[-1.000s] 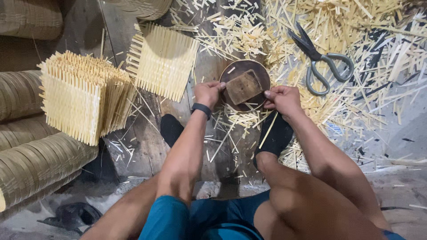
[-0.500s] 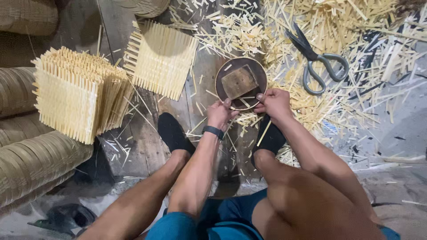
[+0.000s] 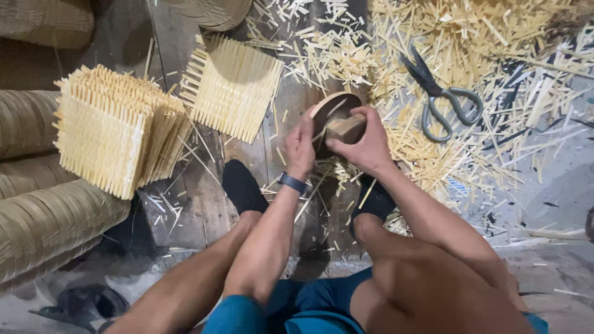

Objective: The person sits on the floor and repeatedly places a circular bamboo frame over a square woven bamboo mat, then uses shears to trim the protruding bamboo strips flush with the frame. The person flips the frame and repeats the trimming on the other side, then stacks the finished piece with others.

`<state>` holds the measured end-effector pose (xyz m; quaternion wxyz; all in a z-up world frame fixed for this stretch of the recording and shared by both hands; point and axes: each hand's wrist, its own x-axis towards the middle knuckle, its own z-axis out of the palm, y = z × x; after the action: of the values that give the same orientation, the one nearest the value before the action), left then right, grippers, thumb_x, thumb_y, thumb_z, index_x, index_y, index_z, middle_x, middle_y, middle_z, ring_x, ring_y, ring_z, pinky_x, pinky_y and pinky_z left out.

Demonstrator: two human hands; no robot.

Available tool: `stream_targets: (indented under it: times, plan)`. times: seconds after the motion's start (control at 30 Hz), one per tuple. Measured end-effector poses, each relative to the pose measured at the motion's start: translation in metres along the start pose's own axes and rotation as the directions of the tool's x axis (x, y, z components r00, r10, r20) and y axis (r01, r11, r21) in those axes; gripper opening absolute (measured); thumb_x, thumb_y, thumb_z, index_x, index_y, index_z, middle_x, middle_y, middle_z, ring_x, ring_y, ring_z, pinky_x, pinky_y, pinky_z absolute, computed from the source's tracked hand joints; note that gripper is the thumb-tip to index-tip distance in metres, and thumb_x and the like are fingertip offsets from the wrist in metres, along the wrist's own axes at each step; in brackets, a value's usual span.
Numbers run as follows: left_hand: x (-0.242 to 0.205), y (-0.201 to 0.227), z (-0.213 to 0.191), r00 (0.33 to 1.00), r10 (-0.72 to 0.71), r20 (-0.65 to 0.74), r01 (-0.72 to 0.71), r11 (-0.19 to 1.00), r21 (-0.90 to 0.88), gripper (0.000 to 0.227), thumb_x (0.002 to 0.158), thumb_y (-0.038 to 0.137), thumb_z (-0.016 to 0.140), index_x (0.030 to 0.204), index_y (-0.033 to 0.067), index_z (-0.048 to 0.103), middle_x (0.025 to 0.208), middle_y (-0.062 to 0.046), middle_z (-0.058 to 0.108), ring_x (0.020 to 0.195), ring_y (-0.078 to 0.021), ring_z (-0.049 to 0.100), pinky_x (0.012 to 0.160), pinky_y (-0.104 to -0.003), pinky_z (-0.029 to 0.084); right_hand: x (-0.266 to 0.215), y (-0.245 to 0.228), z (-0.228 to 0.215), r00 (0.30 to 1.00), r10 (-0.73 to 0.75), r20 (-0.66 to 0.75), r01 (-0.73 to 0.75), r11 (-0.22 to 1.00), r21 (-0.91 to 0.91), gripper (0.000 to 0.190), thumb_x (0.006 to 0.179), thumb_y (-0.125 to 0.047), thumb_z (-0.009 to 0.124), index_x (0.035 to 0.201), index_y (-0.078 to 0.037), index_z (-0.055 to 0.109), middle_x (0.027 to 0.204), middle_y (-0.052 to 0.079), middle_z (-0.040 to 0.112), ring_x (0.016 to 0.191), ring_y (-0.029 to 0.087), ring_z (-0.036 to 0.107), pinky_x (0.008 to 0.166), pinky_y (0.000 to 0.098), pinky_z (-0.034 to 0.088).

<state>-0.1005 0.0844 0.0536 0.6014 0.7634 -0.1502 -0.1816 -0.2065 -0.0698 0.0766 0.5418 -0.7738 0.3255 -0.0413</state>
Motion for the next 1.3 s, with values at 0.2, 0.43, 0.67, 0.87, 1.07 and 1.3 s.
stream_targets:
  times: [0.2, 0.43, 0.67, 0.87, 1.07, 1.3]
  plan:
    - [0.009, -0.049, 0.000, 0.958, -0.270, -0.100, 0.286, 0.931, 0.227, 0.065, 0.101, 0.061, 0.053, 0.092, -0.0014, 0.070, 0.065, -0.005, 0.055, 0.065, -0.0123, 0.047, 0.058, -0.036, 0.041, 0.007, 0.021, -0.009, 0.998, 0.025, 0.057, -0.027, 0.999, 0.039, 0.067, 0.074, -0.036, 0.088, 0.121, -0.002, 0.055, 0.113, 0.017, 0.060, 0.104, 0.029, 0.062, 0.093, 0.0418, 0.052]
    - [0.052, -0.080, -0.037, 0.936, -0.309, -0.166, 0.340, 0.917, 0.208, 0.059, 0.103, 0.050, 0.063, 0.076, -0.0020, 0.058, 0.068, -0.006, 0.048, 0.069, -0.0137, 0.042, 0.060, -0.039, 0.039, 0.016, 0.064, -0.101, 0.905, 0.362, -0.221, -0.329, 0.928, 0.176, 0.061, 0.078, -0.039, 0.073, 0.125, -0.007, 0.051, 0.116, 0.014, 0.058, 0.102, 0.025, 0.064, 0.084, 0.0387, 0.055]
    - [-0.006, -0.032, 0.029, 0.931, 0.289, 0.222, -0.364, 0.714, 0.597, 0.050, 0.088, 0.025, 0.074, 0.127, -0.0032, 0.061, 0.138, -0.025, 0.058, 0.136, -0.0420, 0.048, 0.116, -0.052, 0.038, 0.016, 0.110, -0.096, 0.908, 0.034, -0.417, -0.276, 0.797, -0.537, 0.085, 0.077, -0.040, 0.087, 0.138, 0.001, 0.045, 0.130, 0.026, 0.054, 0.123, 0.046, 0.050, 0.099, 0.0552, 0.042]
    - [-0.012, -0.027, 0.018, 0.816, 0.324, 0.479, -0.576, 0.541, 0.613, 0.049, 0.082, 0.000, 0.064, 0.131, 0.0012, 0.064, 0.143, -0.016, 0.060, 0.137, -0.0340, 0.055, 0.114, -0.048, 0.046, 0.011, 0.115, -0.097, 0.893, 0.005, -0.451, -0.258, 0.826, -0.502, 0.080, 0.080, -0.042, 0.086, 0.140, -0.003, 0.051, 0.133, 0.021, 0.058, 0.126, 0.042, 0.053, 0.103, 0.0526, 0.044]
    - [0.129, 0.039, -0.063, 0.634, 0.597, 0.492, -0.622, 0.014, 0.783, 0.055, 0.089, -0.006, 0.059, 0.144, 0.0028, 0.057, 0.138, -0.018, 0.064, 0.116, -0.0301, 0.065, 0.090, -0.039, 0.058, 0.010, 0.109, -0.092, 0.879, 0.006, -0.478, -0.298, 0.788, -0.538, 0.082, 0.076, -0.045, 0.086, 0.138, -0.001, 0.054, 0.133, 0.022, 0.059, 0.123, 0.042, 0.055, 0.100, 0.0530, 0.045]
    - [0.282, 0.135, -0.178, 0.719, 0.640, 0.273, -0.505, 0.211, 0.837, 0.020, 0.086, 0.002, 0.069, 0.096, 0.0144, 0.081, 0.081, -0.015, 0.071, 0.075, -0.0343, 0.069, 0.061, -0.046, 0.055, 0.010, 0.104, -0.092, 0.885, -0.019, -0.465, -0.281, 0.774, -0.567, 0.085, 0.076, -0.046, 0.087, 0.139, 0.001, 0.053, 0.134, 0.023, 0.059, 0.125, 0.043, 0.055, 0.101, 0.0537, 0.045]
